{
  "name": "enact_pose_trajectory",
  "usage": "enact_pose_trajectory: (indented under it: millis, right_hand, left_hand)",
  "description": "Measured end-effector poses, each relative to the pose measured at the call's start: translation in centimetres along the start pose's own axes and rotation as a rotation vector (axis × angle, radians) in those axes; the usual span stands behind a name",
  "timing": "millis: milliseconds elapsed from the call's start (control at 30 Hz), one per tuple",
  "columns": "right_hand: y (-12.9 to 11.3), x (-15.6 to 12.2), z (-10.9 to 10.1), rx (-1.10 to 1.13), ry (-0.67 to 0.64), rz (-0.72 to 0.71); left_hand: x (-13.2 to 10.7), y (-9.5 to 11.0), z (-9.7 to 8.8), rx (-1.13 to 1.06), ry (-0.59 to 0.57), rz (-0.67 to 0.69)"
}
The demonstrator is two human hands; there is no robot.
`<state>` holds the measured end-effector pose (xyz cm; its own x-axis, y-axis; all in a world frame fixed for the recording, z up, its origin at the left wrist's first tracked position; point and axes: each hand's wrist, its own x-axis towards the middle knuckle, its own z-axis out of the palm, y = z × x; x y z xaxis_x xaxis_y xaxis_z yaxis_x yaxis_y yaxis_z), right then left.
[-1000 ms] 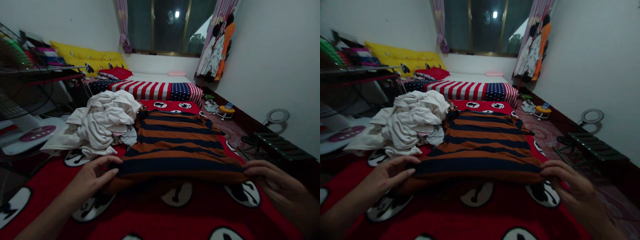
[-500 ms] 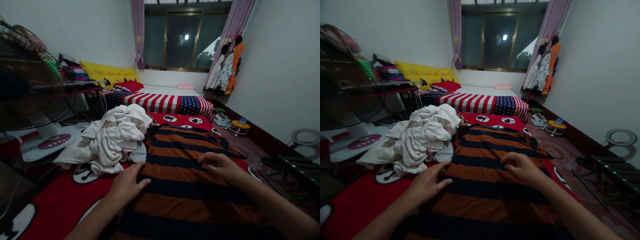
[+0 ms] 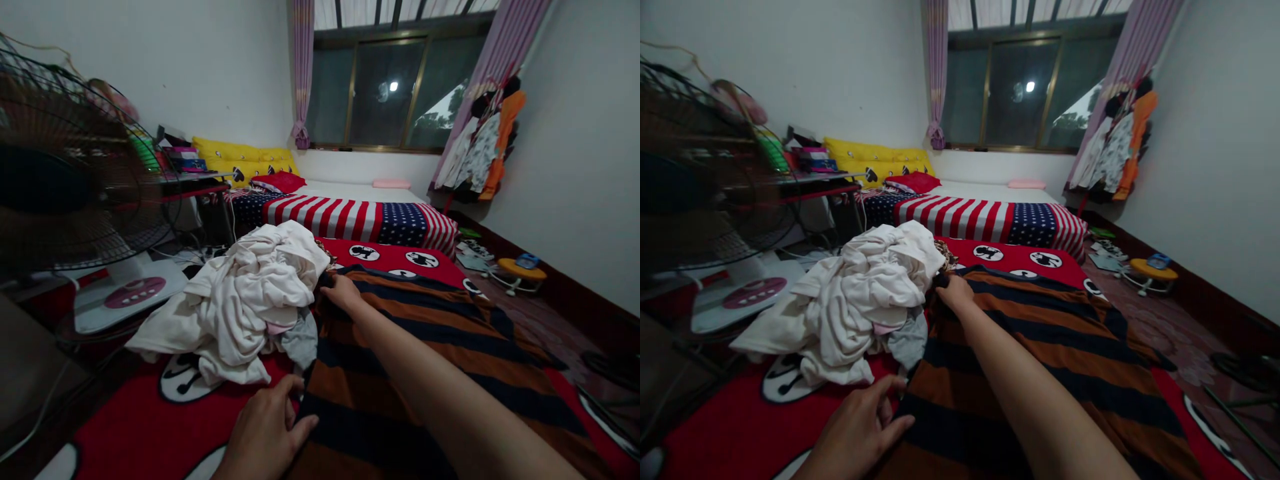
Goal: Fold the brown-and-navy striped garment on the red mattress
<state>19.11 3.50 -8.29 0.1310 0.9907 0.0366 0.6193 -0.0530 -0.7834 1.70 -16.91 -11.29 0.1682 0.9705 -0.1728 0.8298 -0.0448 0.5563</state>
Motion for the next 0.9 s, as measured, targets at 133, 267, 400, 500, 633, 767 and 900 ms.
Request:
enact_pose_trajectory:
  millis: [133,267,400,500,633,767,900]
  right_hand:
    - [-0.4,1.0,-2.7,0.054,0.095,-0.062]
    - [1.5,0.4,-6.0,0.133,0.135,0.005]
    - [4.9,-1.2,-7.9,0.151,-0.009,0.152]
    - [5.9,-1.6,-8.4,0.133,-0.080,0.237]
    - [4.1,-0.9,-8.3,0.177,-0.044,0.265]
    - [0.9,0.6,-8.0,0.374,0.062,0.205]
    - [-0.7,1.8,-8.8,0.543,0.101,0.187]
  left_hand:
    - [-1.0,-0.8,-0.2,-0.038,-0.122,0.039]
    - [-2.5,-1.1,-0.6,-0.182,-0.232,0.045]
    - [-3.5,-0.6,-1.2,-0.229,-0.327,0.025]
    - [-4.0,-0.1,-1.9,-0.191,-0.395,0.060]
    - [-4.2,-0.2,-2.6,-0.150,-0.411,0.100]
    - [-3.8,0.0,-3.0,-0.223,-0.408,0.143]
    - [-4.2,2.4,-3.6,-0.312,-0.381,0.104]
